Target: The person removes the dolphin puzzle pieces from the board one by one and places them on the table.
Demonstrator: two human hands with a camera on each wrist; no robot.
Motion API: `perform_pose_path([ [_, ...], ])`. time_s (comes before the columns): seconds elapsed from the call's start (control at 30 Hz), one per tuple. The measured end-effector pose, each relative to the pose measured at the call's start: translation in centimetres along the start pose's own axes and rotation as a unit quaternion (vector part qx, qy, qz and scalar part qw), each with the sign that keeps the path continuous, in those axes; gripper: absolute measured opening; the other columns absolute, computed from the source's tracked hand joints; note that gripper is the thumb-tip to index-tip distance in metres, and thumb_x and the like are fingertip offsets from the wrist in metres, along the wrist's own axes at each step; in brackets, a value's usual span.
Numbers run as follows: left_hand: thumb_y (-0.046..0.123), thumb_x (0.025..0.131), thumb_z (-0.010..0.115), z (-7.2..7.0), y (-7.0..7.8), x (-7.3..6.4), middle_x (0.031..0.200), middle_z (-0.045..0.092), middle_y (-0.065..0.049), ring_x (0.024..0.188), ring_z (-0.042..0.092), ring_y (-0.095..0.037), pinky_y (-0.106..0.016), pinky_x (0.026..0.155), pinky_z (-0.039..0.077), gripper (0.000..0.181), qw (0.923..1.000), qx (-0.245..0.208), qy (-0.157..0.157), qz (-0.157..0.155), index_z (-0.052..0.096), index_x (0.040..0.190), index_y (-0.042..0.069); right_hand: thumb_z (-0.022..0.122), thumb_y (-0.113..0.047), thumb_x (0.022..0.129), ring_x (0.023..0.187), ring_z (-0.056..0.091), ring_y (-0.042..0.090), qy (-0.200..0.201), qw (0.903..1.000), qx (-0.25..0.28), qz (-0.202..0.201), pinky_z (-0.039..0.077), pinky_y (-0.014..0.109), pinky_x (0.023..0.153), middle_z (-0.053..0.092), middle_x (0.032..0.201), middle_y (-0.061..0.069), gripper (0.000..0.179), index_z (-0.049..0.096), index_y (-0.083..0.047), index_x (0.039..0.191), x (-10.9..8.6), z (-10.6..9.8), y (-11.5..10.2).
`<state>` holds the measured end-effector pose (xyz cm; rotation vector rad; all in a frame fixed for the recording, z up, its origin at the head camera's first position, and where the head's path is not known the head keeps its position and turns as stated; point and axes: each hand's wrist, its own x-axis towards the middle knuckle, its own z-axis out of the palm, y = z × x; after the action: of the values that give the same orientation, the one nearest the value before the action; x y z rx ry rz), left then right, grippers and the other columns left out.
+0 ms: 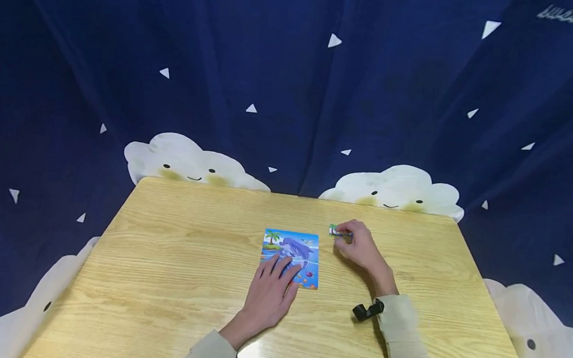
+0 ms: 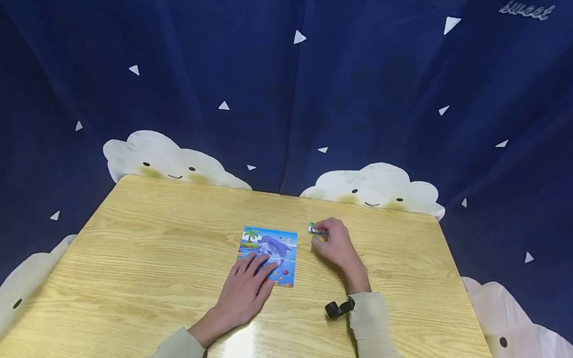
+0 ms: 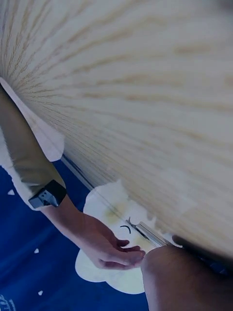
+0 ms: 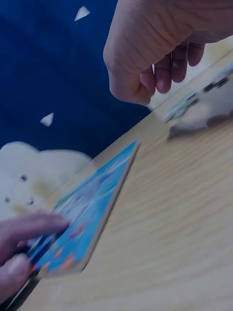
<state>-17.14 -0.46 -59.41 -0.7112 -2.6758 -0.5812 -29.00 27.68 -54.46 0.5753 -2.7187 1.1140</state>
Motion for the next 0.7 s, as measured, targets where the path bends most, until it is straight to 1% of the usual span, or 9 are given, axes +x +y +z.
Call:
perform_pose_path([
  [0.1,0.036,0.107,0.05,0.0,0.0,0.1,0.154,0.052,-0.006,0.148,0.039,-0.039,-0.054,0.118,0.032,0.042,1.0,0.005,-0.001,-0.001,0.061,0.146,0.024,0.074,-0.008,0.086,0.095,0.059,0.027,-0.033,0.9992,0.003,-0.02,0.051,0.044,0.084,0.068,0.101,0.011,0.026,0.074,0.001,0.111,0.2,1.2,-1.2],
  [0.2,0.037,0.107,0.049,0.0,0.0,0.1,0.154,0.051,-0.005,0.148,0.039,-0.037,-0.053,0.118,0.032,0.042,0.9999,0.014,-0.004,-0.003,0.061,0.146,0.025,0.076,-0.01,0.086,0.088,0.056,0.02,-0.064,0.9976,-0.002,-0.027,0.05,0.038,0.08,0.065,0.096,0.006,0.027,0.073,-0.001,0.111,0.4,2.2,-2.3],
  [0.33,0.039,0.108,0.048,0.0,0.0,0.1,0.154,0.052,-0.005,0.148,0.04,-0.037,-0.054,0.118,0.032,0.043,0.9998,0.018,-0.008,-0.004,0.061,0.146,0.024,0.077,-0.011,0.085,0.08,0.052,0.016,-0.106,0.9939,-0.019,-0.026,0.046,0.032,0.075,0.061,0.089,0.004,0.035,0.07,0.001,0.117,0.3,3.3,-3.4],
  [0.4,0.039,0.108,0.048,0.0,0.0,0.0,0.154,0.052,-0.005,0.148,0.039,-0.037,-0.054,0.118,0.032,0.044,0.9997,0.019,-0.012,-0.005,0.061,0.147,0.024,0.077,-0.012,0.086,0.078,0.05,0.014,-0.122,0.9916,-0.033,-0.028,0.044,0.031,0.073,0.059,0.086,0.004,0.039,0.068,0.003,0.12,0.3,3.7,-3.8],
  [0.53,0.041,0.107,0.048,-0.1,0.0,-0.1,0.154,0.051,-0.005,0.149,0.038,-0.037,-0.054,0.118,0.032,0.045,0.9995,0.023,-0.019,-0.009,0.06,0.147,0.024,0.077,-0.015,0.087,0.078,0.049,0.014,-0.134,0.9882,-0.063,-0.04,0.042,0.032,0.073,0.056,0.085,0.003,0.041,0.068,0.003,0.123,0.1,4.1,-4.2],
  [0.7,0.039,0.107,0.049,0.0,0.1,-0.1,0.153,0.053,-0.007,0.147,0.04,-0.038,-0.054,0.117,0.033,0.045,0.9997,0.022,-0.008,-0.002,0.061,0.147,0.023,0.076,-0.018,0.087,0.081,0.05,0.016,-0.127,0.9887,-0.069,-0.038,0.044,0.034,0.074,0.056,0.089,0.003,0.045,0.066,0.003,0.126,0.0,4.4,-4.3],
])
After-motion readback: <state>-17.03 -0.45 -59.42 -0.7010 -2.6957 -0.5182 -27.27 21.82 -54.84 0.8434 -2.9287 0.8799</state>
